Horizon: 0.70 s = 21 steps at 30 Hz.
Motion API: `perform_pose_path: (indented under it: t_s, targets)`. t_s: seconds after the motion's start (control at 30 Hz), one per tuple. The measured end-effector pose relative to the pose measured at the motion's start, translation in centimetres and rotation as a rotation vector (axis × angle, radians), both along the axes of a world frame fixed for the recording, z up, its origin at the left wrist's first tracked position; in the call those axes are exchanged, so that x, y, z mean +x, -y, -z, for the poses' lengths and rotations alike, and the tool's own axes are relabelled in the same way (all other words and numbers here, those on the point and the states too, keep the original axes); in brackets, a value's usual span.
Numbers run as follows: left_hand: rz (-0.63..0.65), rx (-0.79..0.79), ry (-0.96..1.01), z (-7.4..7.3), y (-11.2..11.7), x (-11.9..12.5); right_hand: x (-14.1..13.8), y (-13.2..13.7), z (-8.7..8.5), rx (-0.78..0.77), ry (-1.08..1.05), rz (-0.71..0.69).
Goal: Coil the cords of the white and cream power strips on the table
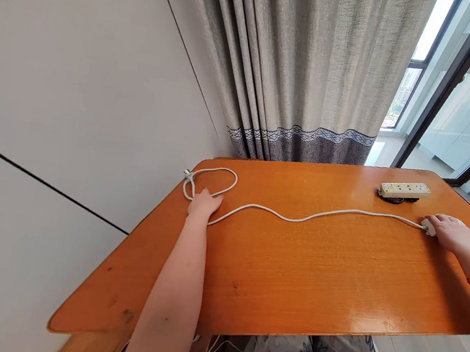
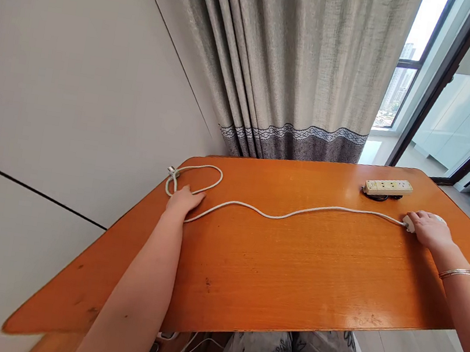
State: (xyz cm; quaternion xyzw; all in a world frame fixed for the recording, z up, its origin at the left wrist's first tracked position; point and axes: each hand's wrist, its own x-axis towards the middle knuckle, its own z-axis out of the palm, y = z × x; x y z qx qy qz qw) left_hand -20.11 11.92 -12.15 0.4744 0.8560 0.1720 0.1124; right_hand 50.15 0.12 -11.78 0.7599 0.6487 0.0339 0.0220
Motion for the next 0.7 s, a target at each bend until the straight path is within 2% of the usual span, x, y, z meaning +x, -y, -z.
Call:
perform_pose_path:
  t_s: [0.17,0.23,0.3,0.37,0.4,0.47,0.53,0.6,0.7]
  targets:
    - [-0.178,0.011,0.025,-0.1,0.3,0.2,0.1,-0.2,-0.5,-0.162,0.017,0.01]
    - [-0.225,0.043,0.041,-0.2,0.3,0.4,0.3,-0.3,-1.3,-0.184,-0.103,0.006]
    - [-0.226,0.051,0.056,-0.3,0.2,0.6,0.6,-0.5,-2.3,-0.186,-0.327,0.041]
    - [-0.201,0.038,0.051,-0.4,0.2,1.0,0.5,-0.9,-3.5,-0.127,-0.486,0.113]
    - [-0.189,0.038,0.037,-0.5,0.1,1.2,0.1,-1.3,-4.0,-0.08,-0.491,0.145]
    - [-0.161,0.067,-0.014,-0.6,0.2,1.8,-1.1,-2.5,-4.8,0.009,-0.366,0.138]
    - [-0.116,0.124,-0.064,-0.8,0.4,2.4,-2.8,-4.2,-5.2,0.043,-0.199,0.043]
    - [-0.055,0.176,-0.093,-1.0,0.6,3.1,-4.5,-6.0,-5.1,0.057,-0.065,-0.042]
    - [0.036,0.209,-0.086,-1.5,1.0,3.8,-6.2,-8.5,-4.4,0.071,0.059,-0.045]
